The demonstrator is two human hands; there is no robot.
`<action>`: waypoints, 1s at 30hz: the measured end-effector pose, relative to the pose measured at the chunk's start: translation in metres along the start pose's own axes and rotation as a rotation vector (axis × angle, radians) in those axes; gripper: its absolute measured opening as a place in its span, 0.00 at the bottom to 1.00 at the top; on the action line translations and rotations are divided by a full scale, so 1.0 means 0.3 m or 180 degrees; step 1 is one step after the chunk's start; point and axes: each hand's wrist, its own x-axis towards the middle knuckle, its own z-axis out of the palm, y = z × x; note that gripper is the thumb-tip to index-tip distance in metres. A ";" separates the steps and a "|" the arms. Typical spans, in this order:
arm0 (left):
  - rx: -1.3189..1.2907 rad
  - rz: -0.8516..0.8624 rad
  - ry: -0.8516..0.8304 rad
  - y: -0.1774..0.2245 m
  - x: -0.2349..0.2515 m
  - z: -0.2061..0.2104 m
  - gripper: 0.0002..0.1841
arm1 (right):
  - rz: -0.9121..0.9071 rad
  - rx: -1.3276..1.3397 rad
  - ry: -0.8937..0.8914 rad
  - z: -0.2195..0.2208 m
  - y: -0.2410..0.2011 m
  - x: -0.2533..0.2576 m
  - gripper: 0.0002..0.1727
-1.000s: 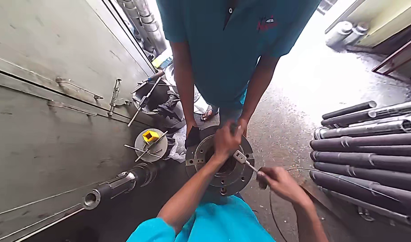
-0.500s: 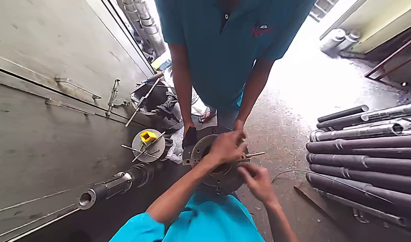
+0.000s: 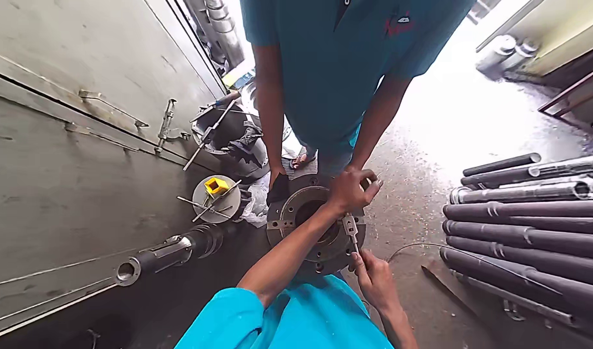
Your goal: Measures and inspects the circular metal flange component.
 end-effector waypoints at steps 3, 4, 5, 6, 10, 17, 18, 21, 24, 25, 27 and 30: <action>-0.0412 0.0437 0.0079 -0.081 -0.088 -0.041 0.13 | -0.0064 0.0260 -0.0312 -0.090 0.069 0.056 0.26; -0.0617 0.0453 0.0177 -0.099 -0.145 -0.056 0.13 | -0.0109 0.0199 -0.0246 -0.128 0.092 0.093 0.24; -0.0723 0.0373 0.0231 -0.106 -0.205 -0.066 0.15 | -0.0175 0.0094 -0.0091 -0.161 0.113 0.141 0.22; -0.0687 0.0220 0.0207 -0.101 -0.269 -0.065 0.16 | -0.0251 0.0008 0.0058 -0.185 0.133 0.196 0.20; -0.0603 0.0183 0.0186 -0.067 -0.444 0.012 0.20 | -0.0553 0.0140 0.0071 -0.205 0.154 0.382 0.17; -0.0367 -0.0704 -0.0016 -0.020 -0.085 -0.059 0.16 | 0.0139 0.0438 -0.1606 -0.268 0.066 0.186 0.18; -0.0614 -0.0614 -0.0545 -0.005 -0.007 -0.047 0.17 | 0.0279 0.0928 -0.1828 -0.215 0.039 0.145 0.17; -0.1174 -0.0441 -0.2129 0.050 0.139 0.092 0.17 | 0.0919 0.2172 -0.1675 -0.005 -0.102 0.117 0.16; -0.1558 -0.0480 -0.3444 0.096 0.096 0.242 0.21 | 0.1516 0.2608 -0.0433 0.158 -0.288 0.136 0.12; -0.1420 -0.0382 -0.3590 0.103 0.087 0.260 0.21 | 0.1547 0.2574 -0.0254 0.173 -0.312 0.152 0.18; -0.0794 0.0111 -0.3040 0.109 0.052 0.204 0.19 | 0.1400 0.2192 -0.0553 0.132 -0.300 0.154 0.16; -0.0054 0.0265 -0.1429 0.052 -0.054 -0.012 0.18 | 0.0068 0.1543 -0.0788 -0.003 -0.152 0.161 0.13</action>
